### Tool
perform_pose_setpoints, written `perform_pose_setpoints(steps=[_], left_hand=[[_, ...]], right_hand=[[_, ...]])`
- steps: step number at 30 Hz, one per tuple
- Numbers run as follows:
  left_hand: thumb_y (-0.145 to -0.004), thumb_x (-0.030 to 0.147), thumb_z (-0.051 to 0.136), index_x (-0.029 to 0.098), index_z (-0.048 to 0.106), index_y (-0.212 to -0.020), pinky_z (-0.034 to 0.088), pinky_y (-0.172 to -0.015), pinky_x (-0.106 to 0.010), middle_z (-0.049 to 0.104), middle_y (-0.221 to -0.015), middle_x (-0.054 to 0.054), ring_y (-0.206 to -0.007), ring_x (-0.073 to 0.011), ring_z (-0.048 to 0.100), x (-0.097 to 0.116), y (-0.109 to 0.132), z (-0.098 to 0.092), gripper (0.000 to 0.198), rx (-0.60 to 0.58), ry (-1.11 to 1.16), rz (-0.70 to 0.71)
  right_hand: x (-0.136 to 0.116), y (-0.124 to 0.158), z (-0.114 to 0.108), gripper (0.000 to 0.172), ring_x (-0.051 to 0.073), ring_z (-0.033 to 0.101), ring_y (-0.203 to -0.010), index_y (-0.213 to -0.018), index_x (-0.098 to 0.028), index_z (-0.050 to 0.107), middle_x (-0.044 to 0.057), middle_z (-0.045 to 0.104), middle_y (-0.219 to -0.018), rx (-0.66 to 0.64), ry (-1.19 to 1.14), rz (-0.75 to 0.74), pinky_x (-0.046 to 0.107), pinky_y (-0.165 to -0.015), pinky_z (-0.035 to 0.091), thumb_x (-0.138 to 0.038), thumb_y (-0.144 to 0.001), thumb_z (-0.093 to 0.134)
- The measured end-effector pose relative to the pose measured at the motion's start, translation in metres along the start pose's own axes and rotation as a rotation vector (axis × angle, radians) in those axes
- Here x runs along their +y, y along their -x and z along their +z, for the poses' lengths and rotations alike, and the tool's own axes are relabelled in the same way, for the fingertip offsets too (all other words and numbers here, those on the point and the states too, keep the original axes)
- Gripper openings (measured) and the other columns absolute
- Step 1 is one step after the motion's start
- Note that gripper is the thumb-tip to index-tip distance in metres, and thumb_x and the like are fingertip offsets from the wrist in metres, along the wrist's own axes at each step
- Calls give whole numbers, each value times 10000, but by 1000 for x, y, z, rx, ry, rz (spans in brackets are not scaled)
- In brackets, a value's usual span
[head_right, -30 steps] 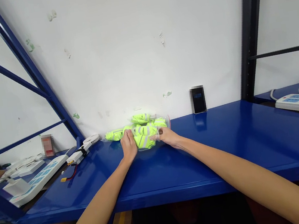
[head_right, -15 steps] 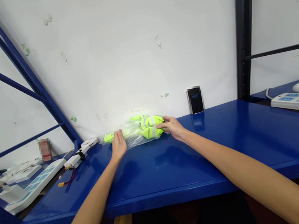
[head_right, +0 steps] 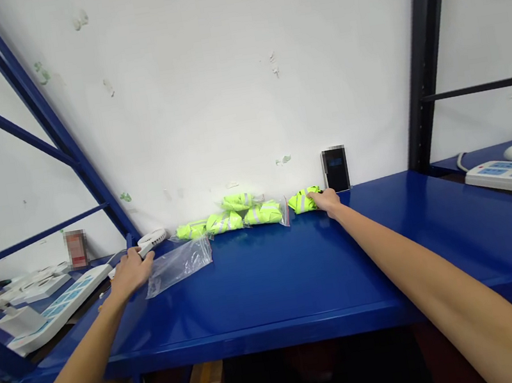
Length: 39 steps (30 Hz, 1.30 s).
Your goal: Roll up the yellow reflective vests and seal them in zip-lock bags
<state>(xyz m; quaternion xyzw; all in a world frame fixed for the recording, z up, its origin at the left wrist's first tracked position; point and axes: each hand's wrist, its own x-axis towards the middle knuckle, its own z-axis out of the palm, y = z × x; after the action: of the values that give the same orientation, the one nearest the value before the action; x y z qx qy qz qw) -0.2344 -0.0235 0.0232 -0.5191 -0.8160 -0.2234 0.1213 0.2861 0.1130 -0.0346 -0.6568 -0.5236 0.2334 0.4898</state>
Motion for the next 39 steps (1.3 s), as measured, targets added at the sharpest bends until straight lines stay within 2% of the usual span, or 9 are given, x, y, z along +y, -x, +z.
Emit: perform_pose_setpoints(steps=[5,9,17,20,24,29,32,35,39], left_hand=[[-882,402,397,178,539,-1249,402,-966,-461,535,-1209,-176,-1172,-348,476,57,28,1,452,166,-23,392],[-894,351,420,214,528,-1269,401,-987,-445,513,-1253,-139,-1187,-309,463,111,44,11,413,218,52,624],[-826,231,526,279,309,-1463,261,-1100,-536,267,-1551,-104,-1435,-355,184,225,12,54,674,176,62,745],[-824,228,537,275,347,-1443,223,-1100,-584,376,-1495,-121,-1407,-363,250,249,-3,67,649,99,45,756],[-868,207,488,259,515,-1291,251,-1083,-541,603,-1233,-115,-1200,-302,493,252,-5,67,427,90,73,796],[-900,284,483,249,481,-1329,298,-1063,-454,553,-1308,-102,-1188,-271,477,223,30,50,430,283,198,963],[-882,365,513,232,531,-1278,282,-1074,-488,534,-1303,-119,-1215,-301,449,200,64,44,418,295,204,1100],[-802,505,593,212,568,-1213,311,-1062,-491,513,-1287,-142,-1209,-313,455,189,89,42,506,169,294,1248],[-877,445,518,192,623,-927,371,-1021,-442,499,-1260,-129,-1189,-272,476,202,100,40,278,112,475,1071]], right_hand=[[-20,-15,3,646,423,573,-1105,-1121,25,626,330,609,-1157,4,247,51,466,-863,477,-453,-698,724],[-48,-22,-8,578,360,565,-1166,-1196,-45,623,257,601,-1254,-49,561,-208,408,-905,462,-462,-796,631],[-98,28,-5,258,235,666,-893,-936,-162,723,89,739,-980,-144,527,-641,290,-756,469,-257,-844,501],[-102,48,9,219,214,670,-837,-859,-158,715,83,743,-883,-209,424,-656,265,-710,468,-249,-838,517],[-97,69,25,233,197,664,-650,-895,-135,667,118,723,-860,-419,123,-407,275,-561,495,-316,-864,524],[-86,91,34,349,216,672,-669,-997,-144,574,141,672,-900,-556,-474,5,344,-558,563,-458,-914,444],[-78,102,38,203,175,629,-661,-830,-158,574,77,635,-782,-517,-579,-49,307,-593,555,-327,-883,474],[-71,109,42,169,132,523,-570,-673,-165,549,12,540,-624,-433,-424,-215,240,-529,481,-255,-814,518],[-73,119,42,172,132,568,-600,-744,-175,562,11,598,-708,-535,-573,-184,242,-547,486,-334,-806,544]])
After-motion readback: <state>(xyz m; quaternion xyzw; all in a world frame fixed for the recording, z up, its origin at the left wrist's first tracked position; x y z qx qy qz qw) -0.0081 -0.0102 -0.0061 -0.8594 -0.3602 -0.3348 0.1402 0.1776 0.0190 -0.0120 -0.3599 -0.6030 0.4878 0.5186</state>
